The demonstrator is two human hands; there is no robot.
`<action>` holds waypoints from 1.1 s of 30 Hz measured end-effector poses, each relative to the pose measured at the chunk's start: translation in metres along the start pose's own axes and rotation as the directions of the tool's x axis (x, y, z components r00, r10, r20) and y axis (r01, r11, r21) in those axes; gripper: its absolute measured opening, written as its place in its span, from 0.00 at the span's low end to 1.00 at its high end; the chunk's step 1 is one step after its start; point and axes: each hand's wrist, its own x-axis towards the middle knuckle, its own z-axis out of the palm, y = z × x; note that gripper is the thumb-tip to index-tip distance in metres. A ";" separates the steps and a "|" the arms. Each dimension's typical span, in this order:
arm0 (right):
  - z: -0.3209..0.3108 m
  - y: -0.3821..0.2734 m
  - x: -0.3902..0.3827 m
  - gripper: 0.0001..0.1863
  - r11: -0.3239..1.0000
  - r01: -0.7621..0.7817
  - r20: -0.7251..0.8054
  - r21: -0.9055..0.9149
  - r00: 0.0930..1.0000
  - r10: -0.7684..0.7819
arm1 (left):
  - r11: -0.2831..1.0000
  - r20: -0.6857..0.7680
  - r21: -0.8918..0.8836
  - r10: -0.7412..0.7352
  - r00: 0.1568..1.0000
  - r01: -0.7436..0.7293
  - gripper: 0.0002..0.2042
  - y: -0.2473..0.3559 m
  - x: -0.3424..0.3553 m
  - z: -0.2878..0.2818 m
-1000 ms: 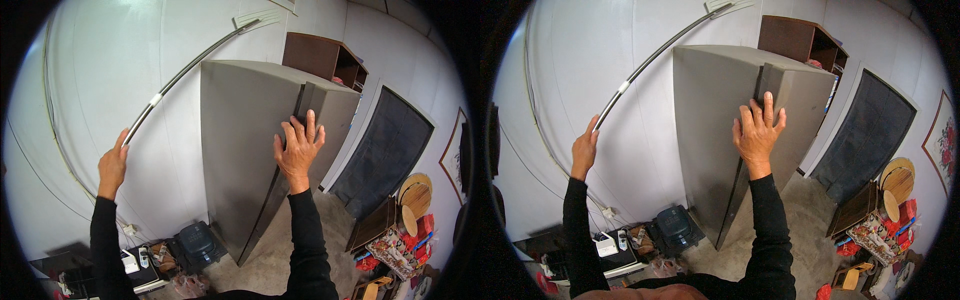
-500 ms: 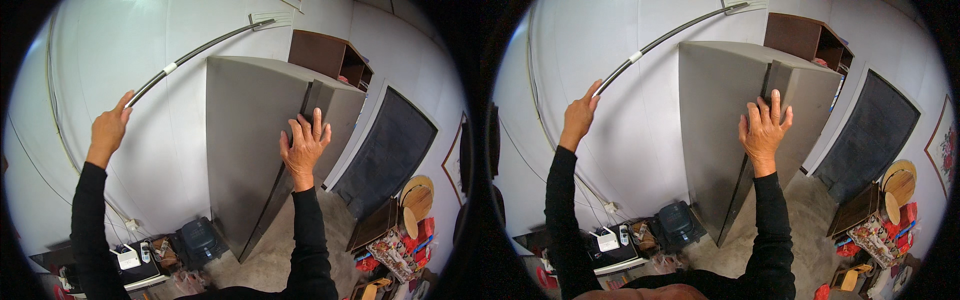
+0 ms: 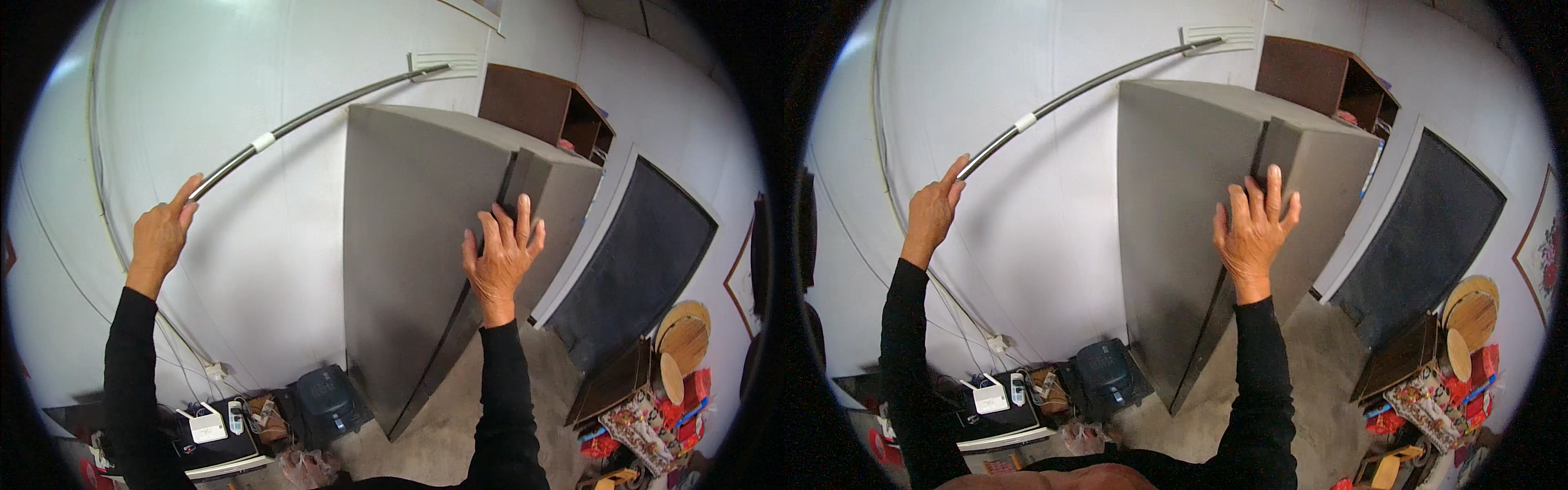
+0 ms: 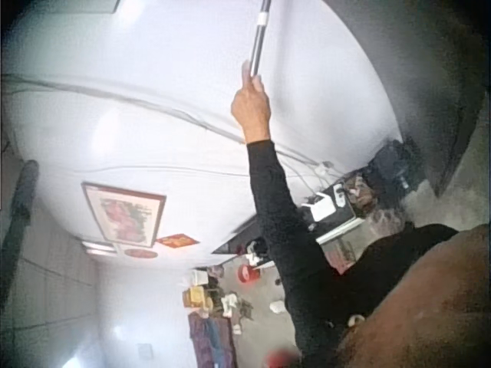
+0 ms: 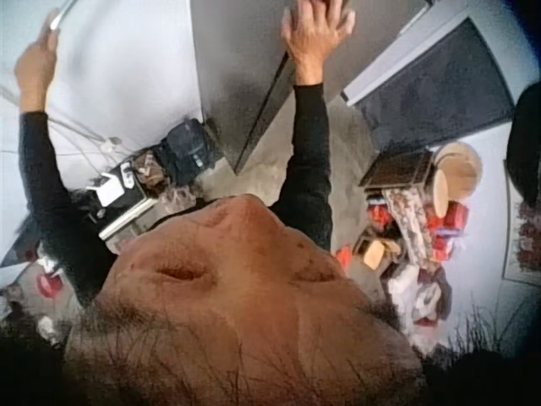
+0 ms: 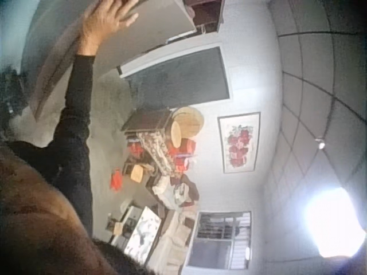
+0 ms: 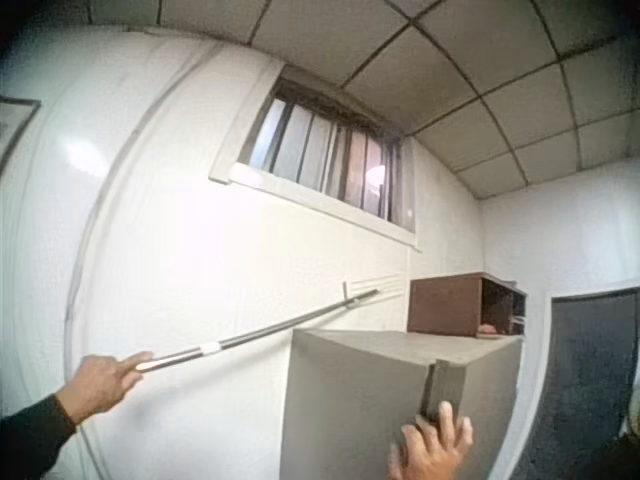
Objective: The person uses a long-handled wall scraper to scrape the upper wall surface near a window and above a refrigerator. They repeatedly move the tool up and down along the wall, occasionally repositioning their hands and stepping back to reach different sections.
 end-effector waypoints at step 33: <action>-0.004 -0.001 -0.004 0.13 0.998 -0.016 0.008 0.059 1.000 0.016 | 0.959 -0.251 -0.126 -0.277 0.928 0.252 0.23 -0.027 -0.094 0.001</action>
